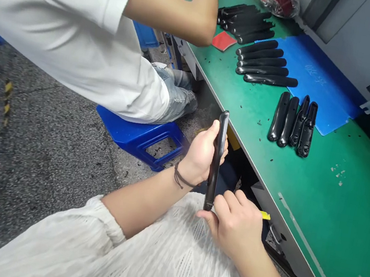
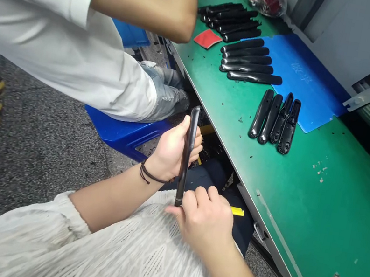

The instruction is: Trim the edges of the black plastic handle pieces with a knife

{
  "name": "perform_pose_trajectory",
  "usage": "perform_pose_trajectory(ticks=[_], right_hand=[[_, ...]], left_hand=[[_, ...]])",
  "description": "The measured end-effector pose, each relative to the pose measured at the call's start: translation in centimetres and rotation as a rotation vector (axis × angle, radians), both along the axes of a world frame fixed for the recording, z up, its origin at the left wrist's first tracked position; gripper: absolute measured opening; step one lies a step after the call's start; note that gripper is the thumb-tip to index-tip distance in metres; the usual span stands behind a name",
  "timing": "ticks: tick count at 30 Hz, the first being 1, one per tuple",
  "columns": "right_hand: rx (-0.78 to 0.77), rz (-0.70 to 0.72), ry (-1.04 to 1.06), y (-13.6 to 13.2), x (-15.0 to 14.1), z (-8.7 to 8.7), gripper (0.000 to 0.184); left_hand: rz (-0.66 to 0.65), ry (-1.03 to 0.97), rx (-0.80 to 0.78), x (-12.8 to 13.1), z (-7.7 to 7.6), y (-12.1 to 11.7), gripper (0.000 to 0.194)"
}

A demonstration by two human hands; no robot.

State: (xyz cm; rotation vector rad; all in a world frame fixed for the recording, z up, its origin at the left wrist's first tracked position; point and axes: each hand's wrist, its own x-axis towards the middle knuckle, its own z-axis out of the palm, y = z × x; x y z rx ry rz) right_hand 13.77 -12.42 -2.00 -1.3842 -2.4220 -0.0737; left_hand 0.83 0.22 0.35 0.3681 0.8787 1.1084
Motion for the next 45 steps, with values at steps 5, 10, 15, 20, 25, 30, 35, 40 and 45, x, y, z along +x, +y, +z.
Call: perform_pose_trajectory(ticks=[5, 10, 15, 20, 25, 30, 35, 40, 45], right_hand=[[0.085, -0.057, -0.030, 0.2, -0.3, -1.2, 0.052], [0.042, -0.094, 0.112, 0.9, -0.4, -2.2, 0.045], [-0.065, -0.179, 0.247, 2.8, 0.4, -3.1, 0.024], [-0.217, -0.289, -0.209, 5.8, 0.6, -4.9, 0.087], [-0.339, -0.260, -0.102, 5.7, 1.1, -4.1, 0.082], [-0.249, -0.069, 0.079, 3.6, 2.3, -0.6, 0.043], [-0.112, 0.040, 0.189, 2.4, 2.6, 3.0, 0.031], [-0.164, 0.088, 0.351, 2.3, 1.9, 4.9, 0.047], [-0.279, 0.106, 0.414, 2.4, 1.3, 5.5, 0.063]], left_hand=[[0.131, -0.009, -0.101, -0.7, -1.4, 1.0, 0.053], [0.261, 0.064, -0.194, -2.6, -3.8, 2.1, 0.050], [0.280, 0.123, -0.140, -4.5, -5.2, 2.4, 0.050], [0.106, 0.285, 0.340, -5.3, -6.1, 1.0, 0.063], [-0.159, 0.748, 0.770, -6.7, -5.8, -0.1, 0.069], [-0.150, 0.632, 0.799, -5.6, -5.1, -1.4, 0.058], [-0.190, 0.613, 0.922, -4.3, -4.8, -2.4, 0.070], [-0.391, 0.661, 1.096, -4.5, -4.3, -2.4, 0.075], [-0.478, 0.736, 1.158, -4.4, -3.2, -2.3, 0.077]])
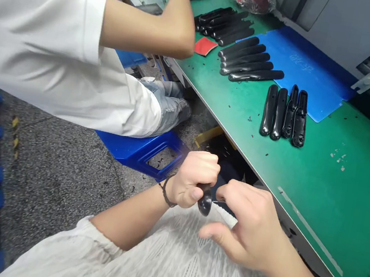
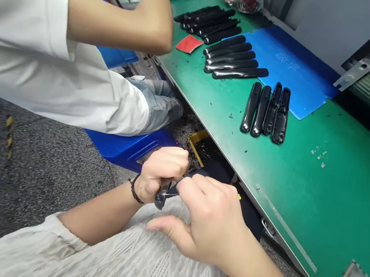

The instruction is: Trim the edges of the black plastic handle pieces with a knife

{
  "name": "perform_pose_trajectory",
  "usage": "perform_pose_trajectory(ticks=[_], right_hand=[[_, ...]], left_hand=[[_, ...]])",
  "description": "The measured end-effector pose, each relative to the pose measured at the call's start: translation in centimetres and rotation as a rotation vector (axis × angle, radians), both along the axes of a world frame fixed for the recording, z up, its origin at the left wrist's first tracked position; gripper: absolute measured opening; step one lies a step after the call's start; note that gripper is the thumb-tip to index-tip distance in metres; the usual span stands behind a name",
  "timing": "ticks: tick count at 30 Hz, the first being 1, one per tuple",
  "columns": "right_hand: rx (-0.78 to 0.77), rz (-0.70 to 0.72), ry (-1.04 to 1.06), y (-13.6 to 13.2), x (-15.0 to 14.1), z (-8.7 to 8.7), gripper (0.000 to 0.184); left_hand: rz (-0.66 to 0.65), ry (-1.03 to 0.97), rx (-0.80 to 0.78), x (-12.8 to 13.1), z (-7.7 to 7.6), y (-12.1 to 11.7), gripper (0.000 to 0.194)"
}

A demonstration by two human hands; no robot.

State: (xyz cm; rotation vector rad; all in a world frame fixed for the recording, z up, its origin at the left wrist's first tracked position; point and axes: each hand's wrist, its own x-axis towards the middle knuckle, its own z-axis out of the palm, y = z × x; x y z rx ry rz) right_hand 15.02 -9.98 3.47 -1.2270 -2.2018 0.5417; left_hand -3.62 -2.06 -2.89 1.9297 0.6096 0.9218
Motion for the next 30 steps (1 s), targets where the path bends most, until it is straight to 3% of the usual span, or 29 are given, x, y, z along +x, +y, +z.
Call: perform_pose_trajectory(ticks=[5, 13, 21, 26, 30], right_hand=[[-0.011, 0.024, -0.014, 0.2, -0.5, -0.2, 0.065], [0.280, -0.092, -0.073, 0.5, -1.0, -0.7, 0.065], [0.556, -0.196, -0.178, 0.2, -1.3, -1.9, 0.058], [0.716, -0.254, -0.213, 0.6, -1.5, -2.9, 0.044], [0.696, -0.186, -0.110, 1.0, -0.9, -4.3, 0.022]], left_hand=[[0.005, 0.014, 0.022, 0.2, 0.1, 0.0, 0.077], [0.059, -0.104, 0.013, 0.8, -0.6, -0.6, 0.074], [0.123, -0.182, -0.034, 1.7, 0.0, -1.5, 0.067], [0.146, -0.245, -0.123, 2.1, -0.1, -2.3, 0.059], [0.185, -0.324, -0.261, 2.5, -0.5, -2.0, 0.059]])
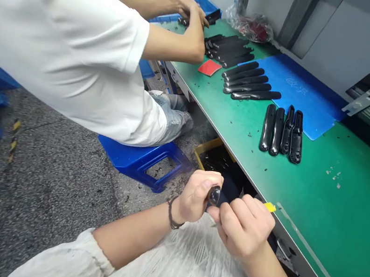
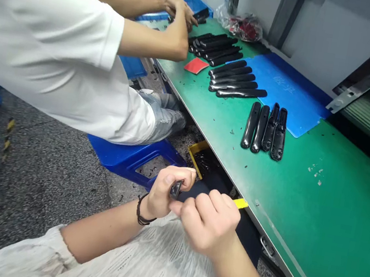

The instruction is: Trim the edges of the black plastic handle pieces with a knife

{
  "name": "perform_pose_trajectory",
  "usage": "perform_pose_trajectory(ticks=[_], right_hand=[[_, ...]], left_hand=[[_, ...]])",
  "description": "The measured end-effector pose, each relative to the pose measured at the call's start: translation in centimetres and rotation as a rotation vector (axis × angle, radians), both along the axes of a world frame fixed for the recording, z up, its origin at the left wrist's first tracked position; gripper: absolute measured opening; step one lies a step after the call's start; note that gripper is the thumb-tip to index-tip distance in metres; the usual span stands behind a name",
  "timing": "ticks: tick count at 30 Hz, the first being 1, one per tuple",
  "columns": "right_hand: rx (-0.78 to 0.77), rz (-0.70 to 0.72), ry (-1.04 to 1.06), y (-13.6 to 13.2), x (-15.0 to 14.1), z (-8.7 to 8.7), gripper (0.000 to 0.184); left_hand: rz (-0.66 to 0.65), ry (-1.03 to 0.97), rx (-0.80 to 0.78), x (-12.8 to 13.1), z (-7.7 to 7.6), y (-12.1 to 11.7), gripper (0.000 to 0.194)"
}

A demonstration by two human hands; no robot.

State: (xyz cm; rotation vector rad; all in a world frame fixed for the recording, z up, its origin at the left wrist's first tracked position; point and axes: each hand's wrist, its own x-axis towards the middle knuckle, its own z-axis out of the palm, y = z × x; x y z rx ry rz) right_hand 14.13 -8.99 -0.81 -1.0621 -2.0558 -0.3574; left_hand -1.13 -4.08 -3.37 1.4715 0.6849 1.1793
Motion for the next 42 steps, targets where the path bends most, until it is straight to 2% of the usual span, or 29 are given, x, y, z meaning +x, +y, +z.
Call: perform_pose_trajectory(ticks=[2, 5, 8, 11, 14, 16, 17, 18, 20, 21, 22, 23, 24, 25, 26, 27, 29, 33, 35, 36, 39, 42], right_hand=[[-0.103, -0.034, 0.080, -0.1, 0.4, -1.0, 0.003], [-0.370, -0.104, 0.191, -0.6, 0.8, -2.3, 0.029], [-0.593, -0.008, 0.295, -1.4, 0.4, -3.1, 0.027], [-0.627, 0.050, 0.384, -2.1, -0.5, -3.3, 0.015], [-0.527, 0.035, 0.468, -2.3, -1.2, -3.0, 0.005], [-0.475, 0.010, 0.527, -2.4, -1.2, -2.6, 0.009], [-0.464, -0.004, 0.552, -2.4, -1.2, -2.4, 0.011], [-0.461, -0.014, 0.571, -2.4, -1.2, -2.1, 0.011], [-0.465, -0.019, 0.587, -2.5, -1.1, -1.5, 0.011], [-0.464, -0.014, 0.586, -2.6, -1.1, -1.2, 0.011], [-0.466, -0.004, 0.581, -2.7, -1.1, -0.8, 0.011], [-0.471, 0.010, 0.576, -2.9, -1.1, -0.5, 0.011], [-0.484, 0.027, 0.571, -3.0, -1.0, -0.1, 0.011], [-0.507, 0.044, 0.567, -3.2, -0.9, 0.2, 0.010], [-0.539, 0.056, 0.563, -3.3, -0.6, 0.5, 0.009], [-0.575, 0.063, 0.552, -3.4, -0.3, 0.8, 0.010], [-0.628, 0.069, 0.489, -3.5, 0.6, 1.4, 0.015], [-0.574, 0.089, 0.226, -3.3, 2.3, 2.2, 0.021], [-0.579, 0.093, 0.148, -3.1, 2.5, 2.4, 0.016], [-0.603, 0.095, 0.141, -3.0, 2.4, 2.5, 0.021], [-0.676, 0.103, 0.184, -2.7, 1.7, 2.5, 0.052], [-0.663, 0.077, 0.180, -2.6, 0.9, 2.3, 0.058]], left_hand=[[0.025, -0.159, -0.192, 0.0, 0.1, 0.8, 0.060], [0.048, -0.443, -0.532, -0.8, 1.0, 2.6, 0.060], [0.079, -0.599, -0.790, -2.1, 2.2, 4.2, 0.055], [0.113, -0.658, -0.953, -2.7, 2.4, 5.1, 0.047], [0.152, -0.585, -0.997, -2.4, 1.1, 5.3, 0.043], [0.251, -0.410, -0.908, -2.1, -0.2, 5.1, 0.034], [0.344, -0.287, -0.801, -1.9, -0.8, 4.8, 0.031], [0.460, -0.156, -0.638, -1.9, -1.2, 4.5, 0.034], [0.664, 0.088, -0.164, -1.9, -1.4, 3.6, 0.049], [0.675, 0.197, 0.113, -1.9, -1.2, 3.1, 0.051], [0.605, 0.294, 0.375, -1.9, -0.8, 2.6, 0.048], [0.477, 0.368, 0.589, -1.9, -0.4, 2.2, 0.040], [0.334, 0.418, 0.737, -1.9, 0.0, 1.8, 0.033], [0.213, 0.449, 0.817, -1.8, 0.4, 1.6, 0.034], [0.142, 0.461, 0.843, -1.7, 0.6, 1.5, 0.037], [0.125, 0.456, 0.835, -1.5, 0.8, 1.5, 0.040], [0.154, 0.431, 0.794, -1.4, 0.7, 1.7, 0.041], [0.146, 0.397, 0.789, -1.4, 0.8, 2.1, 0.040], [0.133, 0.378, 0.810, -1.4, 1.1, 2.1, 0.039], [0.129, 0.369, 0.819, -1.4, 1.3, 2.1, 0.038], [0.133, 0.387, 0.845, -1.3, 1.8, 2.0, 0.038], [0.147, 0.424, 0.854, -1.2, 2.1, 1.8, 0.040]])
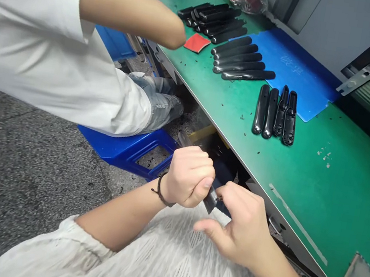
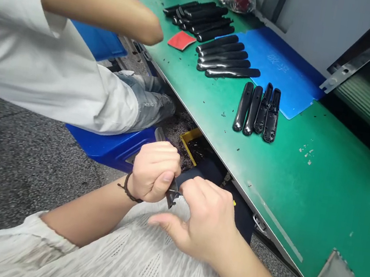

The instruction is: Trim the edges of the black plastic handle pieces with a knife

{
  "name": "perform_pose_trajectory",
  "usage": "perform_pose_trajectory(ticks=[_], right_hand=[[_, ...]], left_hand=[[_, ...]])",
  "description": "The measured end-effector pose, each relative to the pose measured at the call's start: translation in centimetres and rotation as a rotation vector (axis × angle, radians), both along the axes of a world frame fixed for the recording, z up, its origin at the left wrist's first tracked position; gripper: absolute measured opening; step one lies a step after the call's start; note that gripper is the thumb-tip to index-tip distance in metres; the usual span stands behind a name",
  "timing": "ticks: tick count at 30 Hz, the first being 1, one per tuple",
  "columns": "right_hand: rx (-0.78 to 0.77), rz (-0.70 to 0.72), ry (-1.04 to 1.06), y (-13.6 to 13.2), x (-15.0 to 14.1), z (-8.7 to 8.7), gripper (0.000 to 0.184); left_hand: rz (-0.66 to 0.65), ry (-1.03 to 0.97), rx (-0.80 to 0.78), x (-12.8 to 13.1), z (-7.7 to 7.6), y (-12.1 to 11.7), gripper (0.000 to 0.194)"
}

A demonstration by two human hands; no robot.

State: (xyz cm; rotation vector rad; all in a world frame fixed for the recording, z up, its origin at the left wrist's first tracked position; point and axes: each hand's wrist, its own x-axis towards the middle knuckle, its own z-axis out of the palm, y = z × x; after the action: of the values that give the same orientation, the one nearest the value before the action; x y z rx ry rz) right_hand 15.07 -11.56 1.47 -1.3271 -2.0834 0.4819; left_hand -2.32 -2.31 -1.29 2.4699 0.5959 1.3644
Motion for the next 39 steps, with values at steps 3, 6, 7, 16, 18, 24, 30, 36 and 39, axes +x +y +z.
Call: perform_pose_trajectory(ticks=[3, 6, 7, 16, 18, 24, 30, 36, 39], right_hand=[[0.087, -0.023, -0.059, 0.1, -0.3, -0.1, 0.054], [0.208, -0.053, -0.143, 0.1, -0.2, -0.1, 0.053], [0.252, -0.071, -0.178, 0.1, -0.2, 0.0, 0.053], [0.528, -0.226, -0.364, -0.1, -0.4, -0.6, 0.055], [0.568, -0.245, -0.371, -0.1, -0.2, -0.8, 0.056], [0.642, -0.247, -0.428, 0.8, 0.6, -1.7, 0.052], [0.464, -0.158, -0.100, 1.7, 2.3, -2.6, 0.020], [0.208, -0.047, -0.149, 1.8, 4.7, -1.2, 0.021], [0.168, 0.004, -0.210, 2.2, 5.0, -0.3, 0.032]], left_hand=[[0.038, 0.024, -0.022, 0.0, 0.1, -0.2, 0.041], [0.078, 0.054, -0.066, 0.0, 0.1, -0.4, 0.040], [0.089, 0.061, -0.084, 0.0, 0.1, -0.5, 0.039], [0.137, 0.014, -0.288, 0.6, 0.1, -1.4, 0.038], [0.134, -0.003, -0.361, 0.8, 0.0, -1.8, 0.041], [0.132, 0.122, -0.687, 1.3, 0.3, -2.1, 0.052], [-0.124, 0.223, -1.010, 0.8, 0.2, -1.6, 0.054], [-0.064, 0.263, -0.945, 0.3, 0.3, -1.4, 0.056], [-0.073, 0.314, -0.878, 0.4, 0.7, -1.4, 0.057]])
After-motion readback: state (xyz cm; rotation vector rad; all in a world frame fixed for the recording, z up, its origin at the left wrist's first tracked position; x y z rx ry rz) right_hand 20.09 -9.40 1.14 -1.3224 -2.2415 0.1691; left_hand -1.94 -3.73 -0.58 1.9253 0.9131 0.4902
